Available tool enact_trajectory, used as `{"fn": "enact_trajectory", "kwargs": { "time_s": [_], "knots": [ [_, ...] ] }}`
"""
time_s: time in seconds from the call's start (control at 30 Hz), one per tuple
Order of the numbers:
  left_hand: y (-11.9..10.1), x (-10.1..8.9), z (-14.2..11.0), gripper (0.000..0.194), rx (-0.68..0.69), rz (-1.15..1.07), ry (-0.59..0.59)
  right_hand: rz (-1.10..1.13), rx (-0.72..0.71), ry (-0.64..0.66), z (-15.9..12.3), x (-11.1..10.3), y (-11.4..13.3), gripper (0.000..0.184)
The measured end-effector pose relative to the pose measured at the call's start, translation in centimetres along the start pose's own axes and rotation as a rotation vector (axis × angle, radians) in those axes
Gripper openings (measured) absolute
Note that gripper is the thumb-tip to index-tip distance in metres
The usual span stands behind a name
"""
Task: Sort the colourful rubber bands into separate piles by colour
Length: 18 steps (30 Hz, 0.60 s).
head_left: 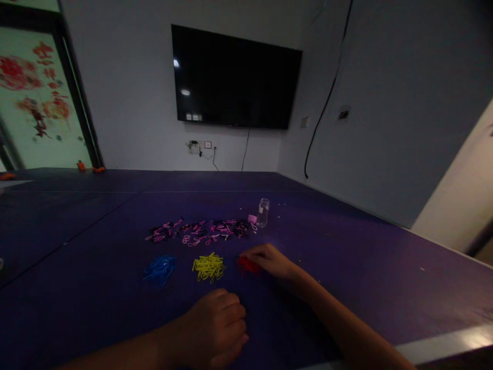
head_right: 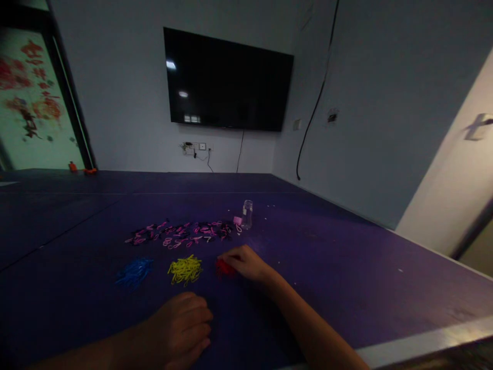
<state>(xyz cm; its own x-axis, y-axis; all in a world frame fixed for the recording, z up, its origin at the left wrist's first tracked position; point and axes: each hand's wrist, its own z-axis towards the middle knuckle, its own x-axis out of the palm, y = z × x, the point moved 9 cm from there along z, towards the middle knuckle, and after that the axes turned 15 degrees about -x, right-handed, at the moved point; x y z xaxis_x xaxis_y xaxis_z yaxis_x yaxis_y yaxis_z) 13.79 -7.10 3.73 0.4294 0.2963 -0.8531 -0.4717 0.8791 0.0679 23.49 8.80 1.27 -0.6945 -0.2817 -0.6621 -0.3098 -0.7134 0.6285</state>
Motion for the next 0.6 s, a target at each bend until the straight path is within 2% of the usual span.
{"fn": "enact_trajectory", "kwargs": {
  "time_s": [0.17, 0.37, 0.6],
  "knots": [
    [0.6, 0.6, 0.2, 0.012, -0.052, -0.102, 0.062, -0.059, 0.046, -0.136, -0.1, -1.7, -0.7, 0.047],
    [1.2, 0.7, 0.1, 0.017, -0.129, -0.163, 0.056, -0.136, 0.073, -0.216, -0.2, -2.7, -1.2, 0.045],
    [2.1, 1.1, 0.4, 0.026, -0.226, -0.158, 0.131, -0.363, 0.278, -0.267, -1.2, -4.9, -1.8, 0.036]
  ]
}}
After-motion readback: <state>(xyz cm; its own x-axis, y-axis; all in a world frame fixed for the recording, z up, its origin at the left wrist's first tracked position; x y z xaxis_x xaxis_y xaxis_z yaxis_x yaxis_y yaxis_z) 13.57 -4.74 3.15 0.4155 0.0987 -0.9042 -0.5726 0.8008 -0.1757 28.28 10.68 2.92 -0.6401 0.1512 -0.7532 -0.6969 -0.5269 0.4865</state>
